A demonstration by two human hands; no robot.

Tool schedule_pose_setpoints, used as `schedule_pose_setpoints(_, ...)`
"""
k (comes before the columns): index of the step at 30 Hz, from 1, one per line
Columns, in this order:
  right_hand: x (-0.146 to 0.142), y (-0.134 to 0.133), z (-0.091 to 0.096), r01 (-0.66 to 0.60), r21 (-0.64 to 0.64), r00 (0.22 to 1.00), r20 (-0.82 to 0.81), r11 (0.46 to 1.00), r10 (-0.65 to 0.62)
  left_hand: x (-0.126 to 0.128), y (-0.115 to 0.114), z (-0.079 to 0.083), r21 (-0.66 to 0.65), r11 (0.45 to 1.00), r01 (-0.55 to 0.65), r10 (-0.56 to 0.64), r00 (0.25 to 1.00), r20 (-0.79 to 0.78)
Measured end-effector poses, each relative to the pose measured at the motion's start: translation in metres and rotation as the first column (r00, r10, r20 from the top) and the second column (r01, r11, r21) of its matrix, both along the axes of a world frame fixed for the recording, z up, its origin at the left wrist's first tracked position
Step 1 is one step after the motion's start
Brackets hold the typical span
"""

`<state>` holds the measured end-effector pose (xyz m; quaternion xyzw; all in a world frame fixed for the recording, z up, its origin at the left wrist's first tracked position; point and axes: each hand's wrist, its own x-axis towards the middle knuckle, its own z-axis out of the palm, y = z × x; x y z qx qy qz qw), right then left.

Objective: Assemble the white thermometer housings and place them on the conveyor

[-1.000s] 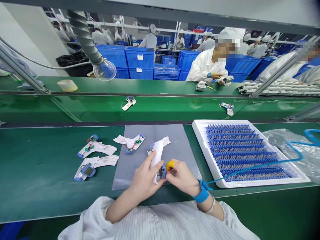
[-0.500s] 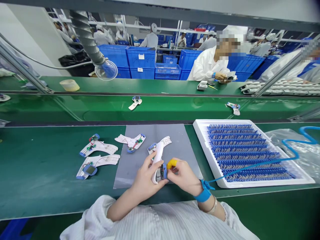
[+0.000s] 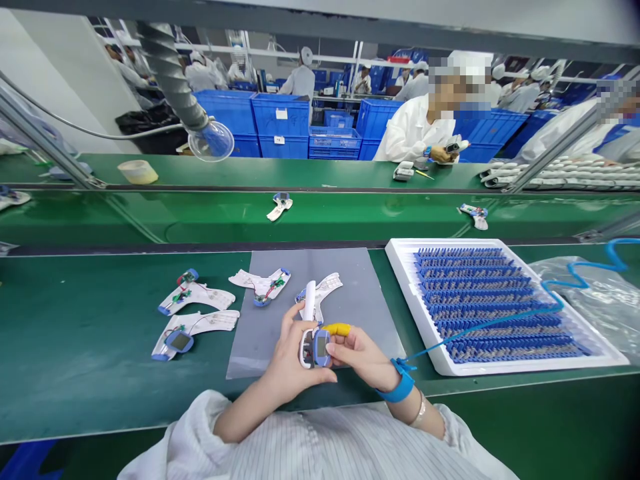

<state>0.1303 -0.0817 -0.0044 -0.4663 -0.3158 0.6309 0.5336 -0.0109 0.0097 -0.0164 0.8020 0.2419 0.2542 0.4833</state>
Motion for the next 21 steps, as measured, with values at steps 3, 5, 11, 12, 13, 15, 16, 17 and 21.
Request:
schedule_pose_setpoints(3, -0.005, 0.002, 0.003, 0.016, 0.031, 1.0, 0.005, 0.999, -0.016, 0.001, -0.003, 0.002, 0.075, 0.997, 0.015, -0.01, 0.998, -0.062)
schedule_pose_setpoints(5, -0.008, 0.003, 0.006, 0.029, 0.055, 0.999, 0.023, 0.998, -0.03, 0.002, -0.006, 0.004, 0.108, 0.994, 0.033, -0.023, 0.996, -0.088)
schedule_pose_setpoints(11, -0.009, 0.003, 0.004, -0.013, 0.034, 1.0, -0.027, 0.999, 0.014, 0.004, -0.01, 0.013, 0.179, 0.983, 0.042, -0.02, 0.992, -0.126)
schedule_pose_setpoints(12, -0.009, 0.004, 0.004, -0.021, 0.029, 0.999, -0.043, 0.999, 0.022, 0.005, -0.009, 0.015, 0.178, 0.983, 0.056, -0.031, 0.99, -0.136)
schedule_pose_setpoints(13, -0.009, 0.005, 0.004, -0.021, 0.025, 0.998, -0.057, 0.999, 0.023, 0.006, -0.007, 0.016, 0.162, 0.984, 0.072, -0.049, 0.988, -0.146)
schedule_pose_setpoints(15, -0.009, 0.008, 0.005, -0.01, 0.028, 0.998, -0.066, 1.0, 0.012, 0.008, -0.004, 0.015, 0.098, 0.991, 0.095, -0.083, 0.989, -0.124)
schedule_pose_setpoints(16, -0.008, 0.01, 0.006, -0.002, 0.034, 0.999, -0.052, 0.999, 0.004, 0.009, -0.002, 0.014, 0.052, 0.994, 0.092, -0.087, 0.993, -0.083)
schedule_pose_setpoints(17, -0.007, 0.012, 0.007, 0.005, 0.039, 1.0, -0.024, 0.999, -0.004, 0.01, -0.001, 0.012, -0.01, 0.996, 0.084, -0.084, 0.996, -0.03)
schedule_pose_setpoints(21, 0.004, 0.02, 0.018, 0.005, 0.033, 0.983, 0.182, 0.999, -0.011, 0.018, 0.008, 0.002, -0.382, 0.923, 0.047, 0.038, 0.976, 0.214)
